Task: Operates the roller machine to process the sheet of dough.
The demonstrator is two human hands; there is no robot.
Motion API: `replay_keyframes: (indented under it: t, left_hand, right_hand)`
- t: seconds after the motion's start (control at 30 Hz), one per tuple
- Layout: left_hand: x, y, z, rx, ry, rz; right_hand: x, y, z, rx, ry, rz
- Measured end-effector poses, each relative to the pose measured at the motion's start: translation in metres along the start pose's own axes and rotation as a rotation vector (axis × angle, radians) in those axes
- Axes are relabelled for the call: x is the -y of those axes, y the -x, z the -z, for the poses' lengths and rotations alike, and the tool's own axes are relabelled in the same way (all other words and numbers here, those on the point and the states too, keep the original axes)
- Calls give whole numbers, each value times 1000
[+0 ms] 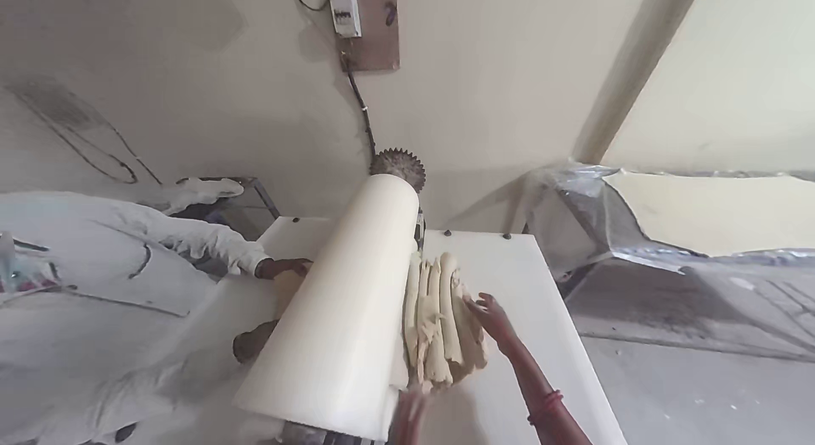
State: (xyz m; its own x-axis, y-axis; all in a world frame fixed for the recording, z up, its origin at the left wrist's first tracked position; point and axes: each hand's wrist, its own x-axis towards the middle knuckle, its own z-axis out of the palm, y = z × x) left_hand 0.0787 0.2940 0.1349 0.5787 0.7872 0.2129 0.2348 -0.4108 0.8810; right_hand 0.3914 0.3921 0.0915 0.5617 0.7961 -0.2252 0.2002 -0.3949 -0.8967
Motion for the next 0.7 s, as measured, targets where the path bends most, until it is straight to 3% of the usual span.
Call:
replay_keyframes:
  t: [0.1,0.2,0.27,0.43,0.57,0.7]
  left_hand:
    - [3,-46,-32,-238,-440,96]
    - [7,-88,-54,-325,-727,361]
    - [13,-108,-60,-361,-782,463]
    - [13,-130,-83,-497,-893,431]
    - [3,-144,-91,-533,-938,523]
    - [-5,-157,-82,-470,-828,642]
  right_hand:
    - [0,-32,-4,116,22,-46]
    - [4,-62,-4,197,37,-11]
    - [10,-82,-12,244,13,4]
    - [27,-115,-36,429,-388,-16]
    - [26,-130,-25,562,-381,1]
    - [16,-113,-2,560,-387,19]
